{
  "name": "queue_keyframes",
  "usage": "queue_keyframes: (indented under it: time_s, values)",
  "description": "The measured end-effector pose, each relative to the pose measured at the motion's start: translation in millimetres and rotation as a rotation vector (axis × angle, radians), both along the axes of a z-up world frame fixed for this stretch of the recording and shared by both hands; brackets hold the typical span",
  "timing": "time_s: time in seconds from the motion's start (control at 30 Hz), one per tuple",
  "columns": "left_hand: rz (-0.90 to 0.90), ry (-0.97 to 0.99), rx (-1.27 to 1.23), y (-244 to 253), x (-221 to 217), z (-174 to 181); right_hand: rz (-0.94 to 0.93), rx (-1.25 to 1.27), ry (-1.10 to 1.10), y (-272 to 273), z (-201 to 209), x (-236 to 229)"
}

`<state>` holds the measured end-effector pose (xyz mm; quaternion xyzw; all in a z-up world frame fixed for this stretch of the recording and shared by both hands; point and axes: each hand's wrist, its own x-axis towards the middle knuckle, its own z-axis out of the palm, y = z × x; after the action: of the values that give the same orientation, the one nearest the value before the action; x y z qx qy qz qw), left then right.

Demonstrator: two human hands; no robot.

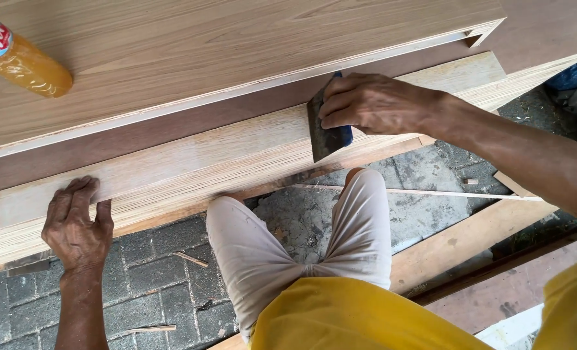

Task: Sanding wooden boards and applying filler using a bottle and putty knife to smooth the surface.

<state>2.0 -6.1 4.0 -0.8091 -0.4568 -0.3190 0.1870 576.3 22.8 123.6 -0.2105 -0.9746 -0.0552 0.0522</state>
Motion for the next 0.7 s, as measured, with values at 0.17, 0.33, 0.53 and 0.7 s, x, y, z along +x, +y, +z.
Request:
queue_keyframes:
  time_s: [0.17, 0.33, 0.53, 0.7]
  values:
    - [0.043, 0.021, -0.001, 0, -4, -8, -0.056, -0.12, -0.098, 2, 6, 42]
    - [0.061, 0.06, 0.014, 1, -9, -13, -0.183, -0.11, -0.214, -13, 3, 131]
    - [0.026, 0.072, 0.016, 0, -13, -16, -0.38, -0.045, -0.225, -31, -19, 245]
    - [0.004, 0.032, 0.008, 0, -13, -17, -0.527, -0.048, -0.143, -42, -28, 295]
